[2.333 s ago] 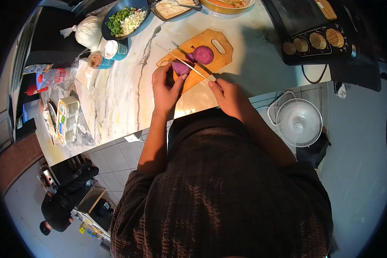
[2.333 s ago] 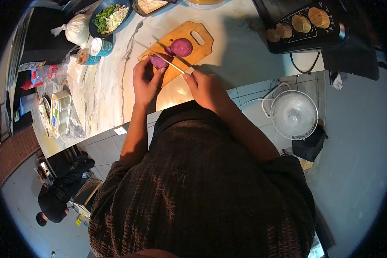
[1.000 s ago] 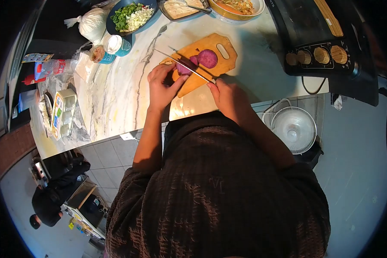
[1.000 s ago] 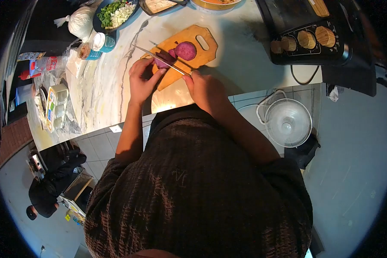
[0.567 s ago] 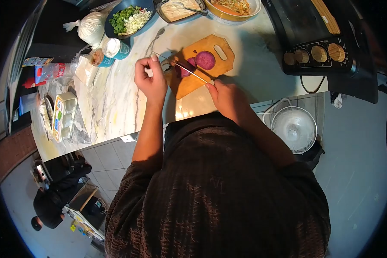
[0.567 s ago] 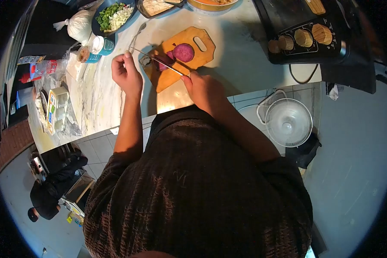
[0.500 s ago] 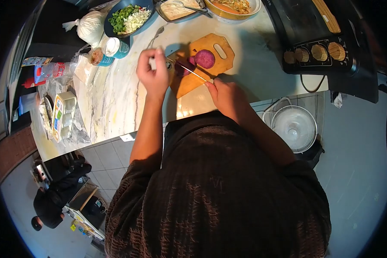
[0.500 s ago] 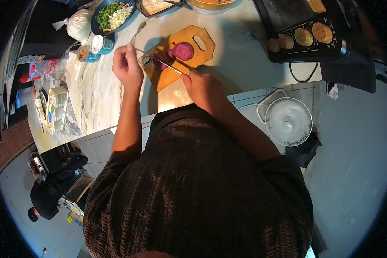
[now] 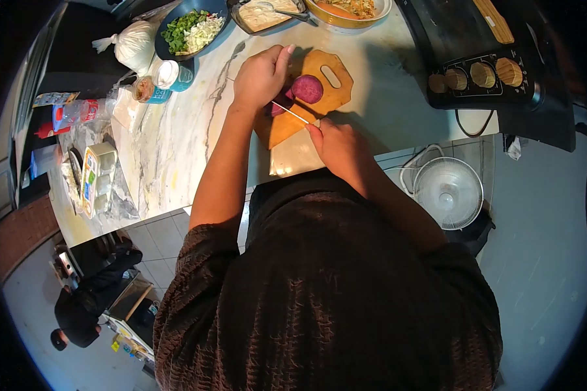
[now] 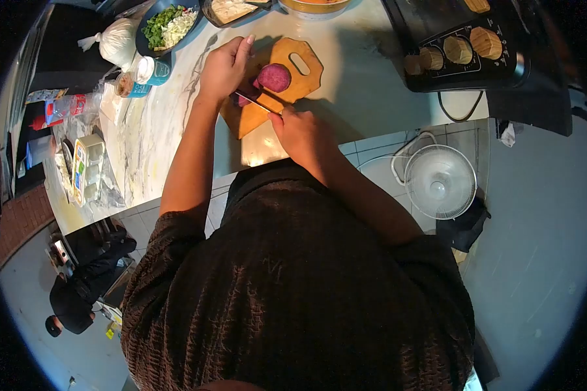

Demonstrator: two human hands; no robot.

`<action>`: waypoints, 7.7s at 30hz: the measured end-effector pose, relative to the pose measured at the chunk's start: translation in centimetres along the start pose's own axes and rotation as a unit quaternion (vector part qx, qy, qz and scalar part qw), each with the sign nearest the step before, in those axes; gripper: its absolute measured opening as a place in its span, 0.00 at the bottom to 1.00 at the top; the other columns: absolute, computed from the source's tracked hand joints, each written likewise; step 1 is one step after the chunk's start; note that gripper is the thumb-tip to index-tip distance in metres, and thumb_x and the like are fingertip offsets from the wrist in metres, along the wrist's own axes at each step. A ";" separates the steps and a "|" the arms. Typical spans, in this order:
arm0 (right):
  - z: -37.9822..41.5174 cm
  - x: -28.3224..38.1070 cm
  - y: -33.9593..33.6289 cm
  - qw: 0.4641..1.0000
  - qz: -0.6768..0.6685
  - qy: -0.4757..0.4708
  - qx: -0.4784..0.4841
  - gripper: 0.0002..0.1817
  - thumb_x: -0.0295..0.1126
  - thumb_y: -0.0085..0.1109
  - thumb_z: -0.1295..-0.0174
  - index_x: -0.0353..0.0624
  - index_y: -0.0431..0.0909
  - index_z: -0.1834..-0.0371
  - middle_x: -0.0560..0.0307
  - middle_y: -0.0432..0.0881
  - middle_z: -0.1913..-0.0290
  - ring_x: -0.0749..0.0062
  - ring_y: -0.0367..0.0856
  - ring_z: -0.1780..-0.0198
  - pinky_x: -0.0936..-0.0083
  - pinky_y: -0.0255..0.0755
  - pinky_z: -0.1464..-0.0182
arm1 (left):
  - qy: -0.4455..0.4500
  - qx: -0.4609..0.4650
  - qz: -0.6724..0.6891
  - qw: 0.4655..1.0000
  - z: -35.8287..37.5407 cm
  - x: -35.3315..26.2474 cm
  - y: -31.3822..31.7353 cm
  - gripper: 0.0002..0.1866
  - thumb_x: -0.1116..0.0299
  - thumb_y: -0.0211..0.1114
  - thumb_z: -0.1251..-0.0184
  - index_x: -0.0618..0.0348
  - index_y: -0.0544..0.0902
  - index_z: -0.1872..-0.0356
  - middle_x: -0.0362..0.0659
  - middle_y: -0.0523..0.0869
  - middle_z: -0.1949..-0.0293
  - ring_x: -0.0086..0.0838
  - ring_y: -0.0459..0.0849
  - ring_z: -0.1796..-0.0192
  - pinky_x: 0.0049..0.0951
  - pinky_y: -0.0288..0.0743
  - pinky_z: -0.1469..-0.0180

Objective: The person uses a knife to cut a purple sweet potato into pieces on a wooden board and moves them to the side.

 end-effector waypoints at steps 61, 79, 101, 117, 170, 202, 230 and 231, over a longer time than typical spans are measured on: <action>-0.3 1.1 -0.2 0.999 0.044 -0.026 -0.018 0.19 0.44 0.53 0.30 0.36 0.78 0.65 0.39 0.81 0.77 0.41 0.83 0.71 0.51 0.77 0.69 | -0.034 -0.040 -0.031 0.998 -0.3 0.7 -0.3 0.21 0.53 0.51 0.24 0.58 0.81 0.70 0.53 0.85 0.71 0.52 0.83 0.66 0.47 0.75 0.63; 0.0 0.9 -0.4 0.998 0.062 -0.004 0.007 0.20 0.46 0.53 0.32 0.36 0.79 0.63 0.41 0.84 0.72 0.44 0.85 0.68 0.54 0.79 0.65 | -0.048 -0.050 0.000 0.998 -0.2 1.0 0.2 0.19 0.54 0.53 0.25 0.57 0.81 0.70 0.53 0.85 0.71 0.52 0.83 0.67 0.48 0.76 0.64; -0.1 0.8 -0.2 0.998 0.053 0.013 0.013 0.20 0.46 0.53 0.31 0.37 0.80 0.63 0.41 0.85 0.70 0.45 0.86 0.66 0.54 0.80 0.63 | -0.016 -0.034 -0.094 0.995 -0.3 0.1 0.3 0.21 0.54 0.51 0.25 0.59 0.81 0.70 0.55 0.84 0.72 0.54 0.83 0.67 0.50 0.75 0.64; -0.4 0.1 0.7 0.995 0.095 0.001 -0.010 0.20 0.47 0.54 0.33 0.38 0.81 0.66 0.43 0.85 0.70 0.48 0.86 0.65 0.55 0.79 0.63 | -0.016 -0.037 -0.078 0.996 -0.2 0.5 0.5 0.21 0.55 0.51 0.24 0.60 0.80 0.71 0.55 0.84 0.72 0.53 0.83 0.68 0.50 0.76 0.64; -2.3 -2.1 1.8 0.998 0.054 -0.017 0.024 0.23 0.49 0.53 0.32 0.36 0.81 0.67 0.37 0.83 0.71 0.41 0.84 0.65 0.51 0.77 0.61 | -0.045 0.015 -0.127 0.991 -1.1 0.7 1.9 0.23 0.53 0.47 0.24 0.59 0.82 0.69 0.57 0.86 0.70 0.54 0.85 0.65 0.51 0.77 0.61; -2.2 -2.4 1.9 0.999 -0.002 -0.002 0.043 0.20 0.46 0.54 0.33 0.37 0.82 0.66 0.38 0.83 0.70 0.41 0.83 0.64 0.52 0.77 0.59 | -0.038 -0.001 -0.143 0.989 -1.7 0.5 2.2 0.22 0.54 0.51 0.25 0.59 0.82 0.72 0.57 0.85 0.73 0.56 0.84 0.68 0.52 0.76 0.65; -2.9 -3.9 4.9 0.997 0.021 0.021 0.076 0.22 0.49 0.56 0.35 0.36 0.81 0.67 0.39 0.83 0.70 0.42 0.84 0.66 0.52 0.77 0.61 | -0.071 0.010 0.023 0.997 -0.4 4.6 3.2 0.24 0.53 0.50 0.25 0.63 0.82 0.71 0.60 0.83 0.74 0.58 0.82 0.67 0.50 0.74 0.64; -3.8 -4.1 4.3 0.997 0.035 0.020 0.067 0.22 0.49 0.56 0.35 0.36 0.81 0.67 0.39 0.83 0.71 0.42 0.84 0.67 0.52 0.77 0.62 | -0.044 0.006 0.013 0.999 -1.5 3.8 3.1 0.23 0.54 0.50 0.25 0.63 0.82 0.71 0.60 0.83 0.74 0.59 0.82 0.68 0.49 0.75 0.65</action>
Point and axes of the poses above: each hand's wrist, its own z-axis away from the middle knuckle, its own y-axis out of the palm, x = y × z, the point moved 6 cm from there along -z, towards the middle knuckle
